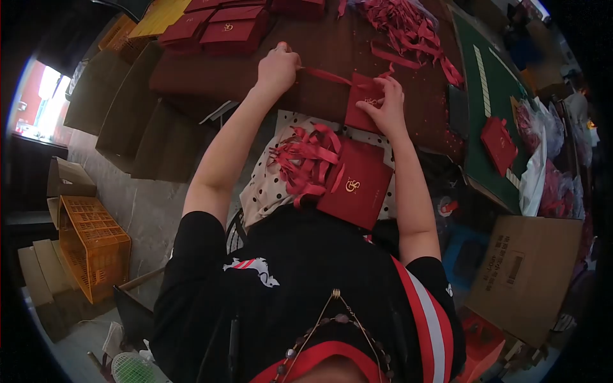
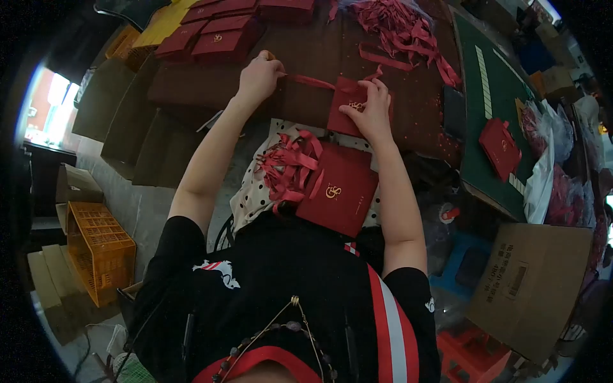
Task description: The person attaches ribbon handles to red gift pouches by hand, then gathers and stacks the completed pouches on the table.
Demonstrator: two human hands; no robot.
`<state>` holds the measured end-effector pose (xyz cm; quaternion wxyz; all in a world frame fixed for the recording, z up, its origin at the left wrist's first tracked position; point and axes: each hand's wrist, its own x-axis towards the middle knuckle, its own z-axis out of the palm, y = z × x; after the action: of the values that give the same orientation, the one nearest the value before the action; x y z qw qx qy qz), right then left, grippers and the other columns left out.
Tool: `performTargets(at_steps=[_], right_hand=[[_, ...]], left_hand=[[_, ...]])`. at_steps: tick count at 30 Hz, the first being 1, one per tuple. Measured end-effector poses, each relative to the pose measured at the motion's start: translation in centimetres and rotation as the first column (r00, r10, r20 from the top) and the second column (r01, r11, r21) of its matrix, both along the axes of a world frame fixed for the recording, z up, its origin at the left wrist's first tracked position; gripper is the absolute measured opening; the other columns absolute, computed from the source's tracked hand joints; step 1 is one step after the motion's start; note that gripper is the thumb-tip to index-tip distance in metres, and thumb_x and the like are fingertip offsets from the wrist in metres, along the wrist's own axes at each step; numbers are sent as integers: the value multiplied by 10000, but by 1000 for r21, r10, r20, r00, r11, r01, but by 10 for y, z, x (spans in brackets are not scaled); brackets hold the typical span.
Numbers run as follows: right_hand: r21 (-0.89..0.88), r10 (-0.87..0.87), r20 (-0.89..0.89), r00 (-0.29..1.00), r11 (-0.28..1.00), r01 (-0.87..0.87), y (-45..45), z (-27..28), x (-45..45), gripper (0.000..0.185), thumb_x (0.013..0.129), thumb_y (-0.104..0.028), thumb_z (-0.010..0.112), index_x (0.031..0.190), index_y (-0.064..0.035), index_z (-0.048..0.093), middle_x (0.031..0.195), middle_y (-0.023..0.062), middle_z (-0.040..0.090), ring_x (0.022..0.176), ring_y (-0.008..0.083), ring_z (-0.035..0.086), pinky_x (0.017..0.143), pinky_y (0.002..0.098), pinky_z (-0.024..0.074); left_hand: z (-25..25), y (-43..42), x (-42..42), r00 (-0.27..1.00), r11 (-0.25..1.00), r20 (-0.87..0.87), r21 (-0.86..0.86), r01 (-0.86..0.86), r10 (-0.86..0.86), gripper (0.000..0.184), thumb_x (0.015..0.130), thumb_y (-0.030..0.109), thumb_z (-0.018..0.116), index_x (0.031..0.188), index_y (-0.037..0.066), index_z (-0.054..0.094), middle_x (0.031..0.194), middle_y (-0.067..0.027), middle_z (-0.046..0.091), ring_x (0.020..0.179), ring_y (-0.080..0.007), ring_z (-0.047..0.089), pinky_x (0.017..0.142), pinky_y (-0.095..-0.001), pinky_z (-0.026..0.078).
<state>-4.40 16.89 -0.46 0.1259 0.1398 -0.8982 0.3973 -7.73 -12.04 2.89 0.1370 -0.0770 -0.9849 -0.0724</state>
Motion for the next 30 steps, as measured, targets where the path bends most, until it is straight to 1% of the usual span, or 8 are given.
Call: performTargets(at_steps=[3,6,8,10,12,13,14,30], right_hand=[[-106,5,-16,1000,994,-7,-5,5,2,640,742,-192,856,1288,-85,538,1472,149,348,1210,292,492,907,345,533],[-348,-56,-200,978,937,-17,-10,11,12,430,810,-183,810,1174,-65,612,1330,132,507,1093,236,564,870,331,515],[-445,150,-385,911,835,-325,-14,49,28,269,906,-122,717,1129,0,631,1157,109,595,1050,197,579,931,317,475],[-437,355,-499,791,686,-582,-23,114,67,322,957,-325,652,1032,-15,696,1060,112,649,982,192,596,807,313,475],[-429,586,-524,618,445,-786,-26,170,113,511,979,-485,569,1042,-2,725,1021,135,671,910,194,616,814,314,468],[-398,635,-605,480,280,-873,-36,185,126,591,1003,-596,454,1007,-55,693,843,94,661,751,220,577,729,346,459],[-423,622,-591,514,303,-854,-26,174,133,591,1003,-596,454,1007,-55,693,843,94,661,751,220,577,729,346,459],[-518,543,-543,640,384,-765,-3,139,150,590,1002,-596,457,995,-57,695,832,89,659,738,217,575,710,342,457]], left_hand=[[-16,25,19,964,993,-253,53,101,-85,452,889,290,683,1323,201,596,1188,-184,599,988,-385,607,869,-458,512],[-24,66,37,882,860,-317,267,435,-348,509,847,469,706,1298,247,623,1200,-230,601,978,-402,592,890,-464,488],[-41,79,39,900,876,-267,255,410,-344,509,837,515,700,1274,260,647,1207,-227,600,975,-407,590,897,-460,488],[-47,84,39,904,869,-260,281,407,-339,520,809,619,677,1210,289,700,1211,-226,597,981,-412,591,910,-461,486],[-38,89,44,941,672,55,714,196,-334,524,802,617,686,1217,296,697,1215,-221,598,994,-412,594,912,-459,487],[-40,89,44,948,799,-111,514,310,-297,520,801,612,692,1214,296,698,1203,-216,606,990,-406,601,909,-457,488],[-45,88,43,913,885,-279,277,373,-298,516,799,607,697,1211,296,699,1191,-210,615,987,-401,609,907,-455,490],[-59,89,33,883,915,-342,125,383,-322,518,821,620,673,1250,328,681,1119,-182,657,897,-352,638,850,-410,506]])
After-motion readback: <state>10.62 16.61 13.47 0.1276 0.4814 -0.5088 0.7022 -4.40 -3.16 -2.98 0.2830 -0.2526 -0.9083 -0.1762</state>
